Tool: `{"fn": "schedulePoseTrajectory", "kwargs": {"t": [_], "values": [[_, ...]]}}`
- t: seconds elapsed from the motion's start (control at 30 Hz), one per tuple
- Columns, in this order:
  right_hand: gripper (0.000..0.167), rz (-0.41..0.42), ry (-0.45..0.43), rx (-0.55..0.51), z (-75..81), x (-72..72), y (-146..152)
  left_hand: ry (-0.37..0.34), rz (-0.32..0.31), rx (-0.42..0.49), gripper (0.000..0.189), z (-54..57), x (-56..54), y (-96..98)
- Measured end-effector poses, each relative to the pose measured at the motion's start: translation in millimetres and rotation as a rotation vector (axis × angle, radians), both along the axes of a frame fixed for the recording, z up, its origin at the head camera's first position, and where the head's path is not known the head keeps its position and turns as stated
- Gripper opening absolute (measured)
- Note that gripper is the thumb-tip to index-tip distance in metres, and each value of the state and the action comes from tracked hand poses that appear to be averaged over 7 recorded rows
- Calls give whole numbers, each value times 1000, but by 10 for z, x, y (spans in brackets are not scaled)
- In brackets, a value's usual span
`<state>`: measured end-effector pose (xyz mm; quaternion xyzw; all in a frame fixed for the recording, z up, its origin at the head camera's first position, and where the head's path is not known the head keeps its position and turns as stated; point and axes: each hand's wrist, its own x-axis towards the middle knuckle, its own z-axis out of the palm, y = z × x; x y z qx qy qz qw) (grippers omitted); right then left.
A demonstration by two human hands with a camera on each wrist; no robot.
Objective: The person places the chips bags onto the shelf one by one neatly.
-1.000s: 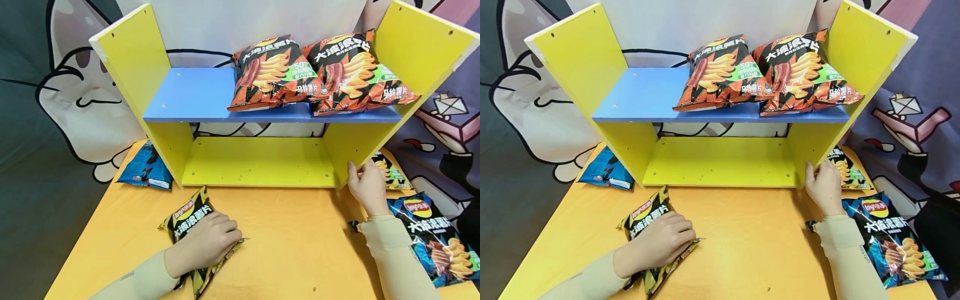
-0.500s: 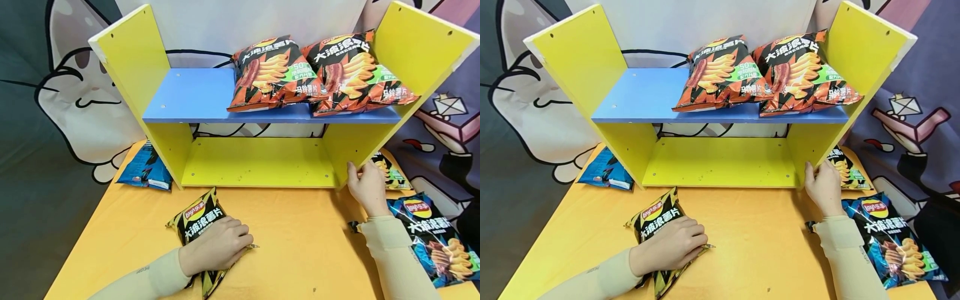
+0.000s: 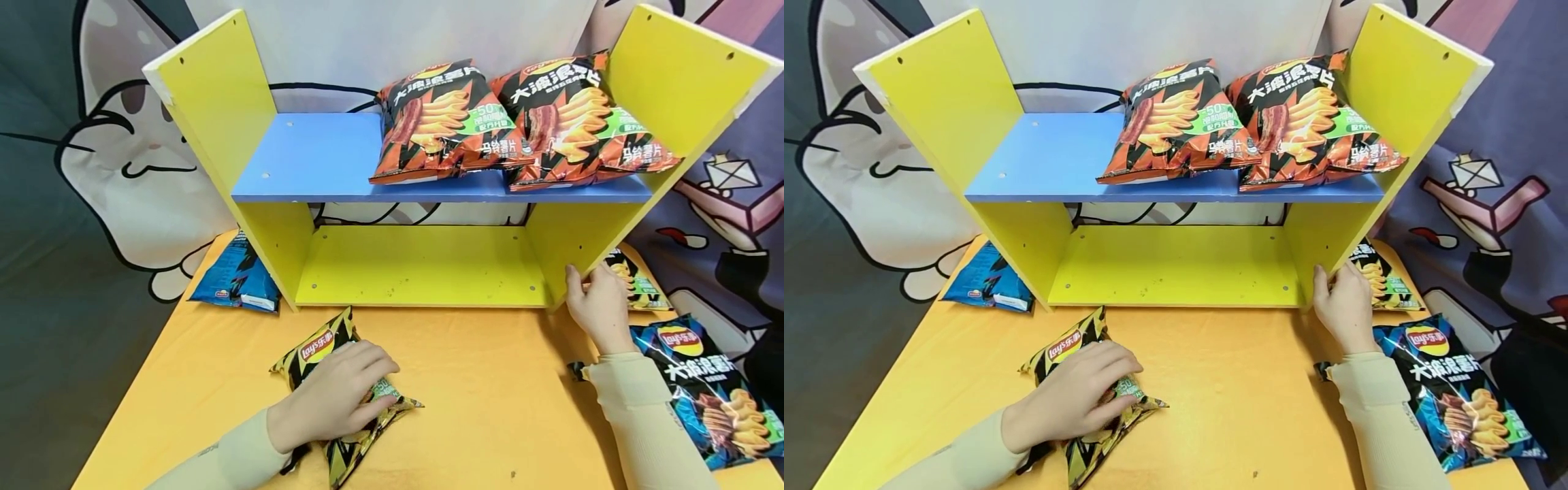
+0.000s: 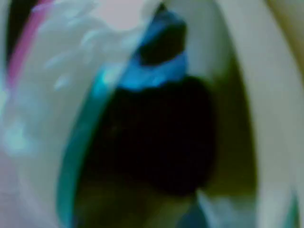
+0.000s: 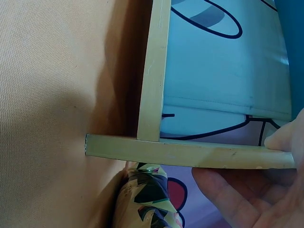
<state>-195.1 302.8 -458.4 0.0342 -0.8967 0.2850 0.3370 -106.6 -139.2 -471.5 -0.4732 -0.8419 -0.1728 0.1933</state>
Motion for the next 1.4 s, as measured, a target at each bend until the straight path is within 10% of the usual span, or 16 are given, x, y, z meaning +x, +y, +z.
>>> {"fn": "schedulePoseTrajectory", "kwargs": {"t": [0.53, 0.73, 0.93, 1.4], "values": [[28, 1, 15, 6, 1, -10, -1, -109, 402, 190, 29, 115, 164, -638], [28, -1, 12, -1, -4, -11, 4, -278, 608, 183, 11, 137, 253, -820], [28, 4, 12, -3, -13, -11, 6, -503, 814, 32, 42, 182, 329, -939], [30, 2, -17, -5, -11, -15, 1, -966, 810, 44, 59, -32, 218, -1062]]}}
